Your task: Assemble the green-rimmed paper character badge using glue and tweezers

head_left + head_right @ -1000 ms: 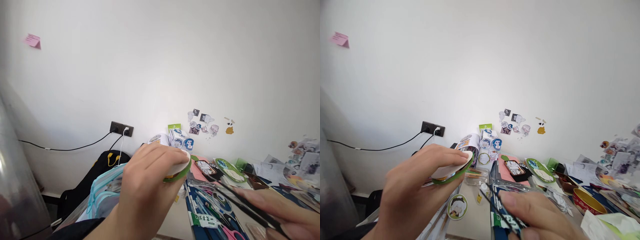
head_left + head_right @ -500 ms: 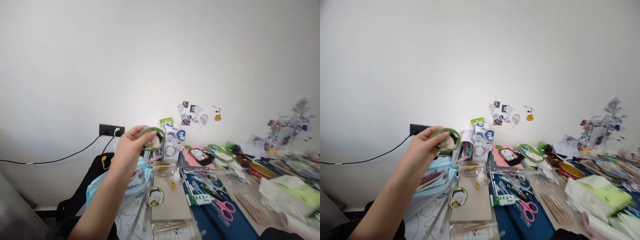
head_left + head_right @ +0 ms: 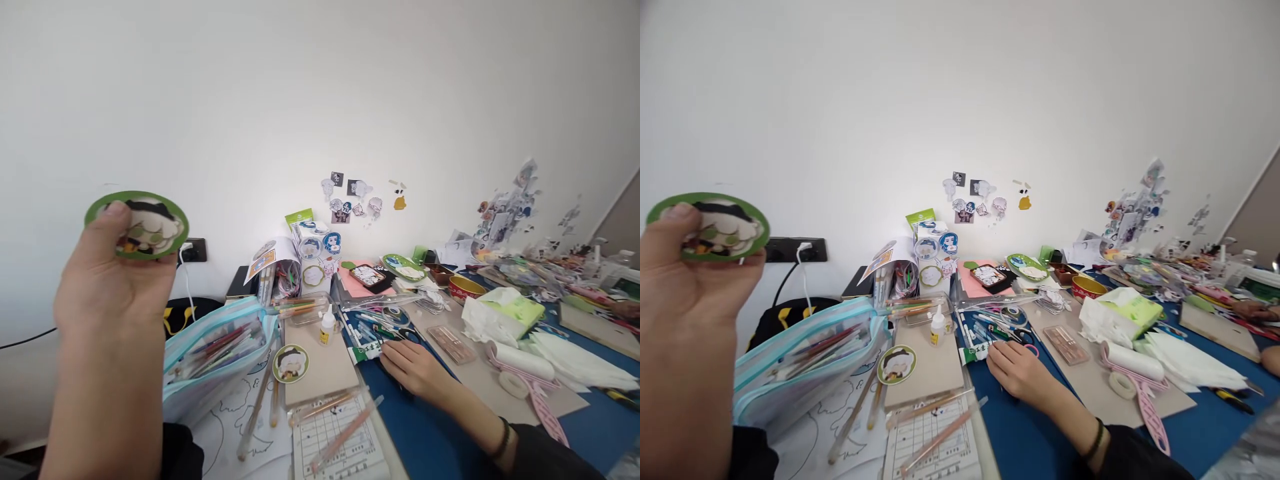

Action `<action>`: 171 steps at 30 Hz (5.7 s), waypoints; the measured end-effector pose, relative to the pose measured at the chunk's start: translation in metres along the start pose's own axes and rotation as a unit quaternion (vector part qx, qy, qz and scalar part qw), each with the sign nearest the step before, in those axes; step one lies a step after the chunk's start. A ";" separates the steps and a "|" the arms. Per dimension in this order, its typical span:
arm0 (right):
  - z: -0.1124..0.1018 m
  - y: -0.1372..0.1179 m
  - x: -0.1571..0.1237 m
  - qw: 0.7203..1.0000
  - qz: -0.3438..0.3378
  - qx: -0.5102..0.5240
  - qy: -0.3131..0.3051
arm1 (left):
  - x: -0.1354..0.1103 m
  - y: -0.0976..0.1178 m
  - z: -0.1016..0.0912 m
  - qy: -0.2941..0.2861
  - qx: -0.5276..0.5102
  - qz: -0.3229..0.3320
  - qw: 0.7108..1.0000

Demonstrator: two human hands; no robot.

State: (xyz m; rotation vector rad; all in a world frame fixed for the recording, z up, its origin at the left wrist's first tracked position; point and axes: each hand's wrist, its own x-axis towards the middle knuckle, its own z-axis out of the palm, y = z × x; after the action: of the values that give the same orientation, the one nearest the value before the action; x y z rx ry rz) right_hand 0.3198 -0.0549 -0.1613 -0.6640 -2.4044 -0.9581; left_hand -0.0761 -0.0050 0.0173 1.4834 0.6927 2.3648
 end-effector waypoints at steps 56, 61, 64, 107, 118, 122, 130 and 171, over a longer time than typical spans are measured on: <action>-0.093 0.007 0.200 0.803 0.193 0.531 0.187 | -0.087 0.074 0.082 -0.068 -0.189 -0.361 0.911; -0.091 0.004 0.202 0.784 0.194 0.560 0.184 | -0.089 0.071 0.081 -0.069 -0.199 -0.342 0.916; -0.088 0.003 0.202 0.763 0.192 0.588 0.188 | -0.091 0.075 0.084 -0.062 -0.208 -0.336 0.917; -0.092 0.003 0.205 0.769 0.185 0.574 0.211 | -0.093 0.086 0.082 -0.091 0.046 -0.157 0.982; -0.093 0.003 0.204 0.781 0.158 0.526 0.296 | -0.091 0.089 0.080 -0.135 0.065 0.013 0.989; -0.093 0.001 0.204 0.797 0.147 0.491 0.321 | -0.086 0.089 0.074 -0.165 0.066 0.039 0.983; -0.099 -0.001 0.204 0.841 0.134 0.400 0.339 | -0.072 0.083 0.062 -0.276 0.047 0.065 0.958; -0.099 0.006 0.193 0.663 0.274 0.583 0.381 | -0.079 0.074 0.066 -0.199 0.038 0.002 0.979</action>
State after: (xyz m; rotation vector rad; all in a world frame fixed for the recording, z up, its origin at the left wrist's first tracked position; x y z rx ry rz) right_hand 0.1980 -0.0721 0.0169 -0.2908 -1.3873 0.5522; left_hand 0.0198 -0.0876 0.0191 1.9145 0.6779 1.9681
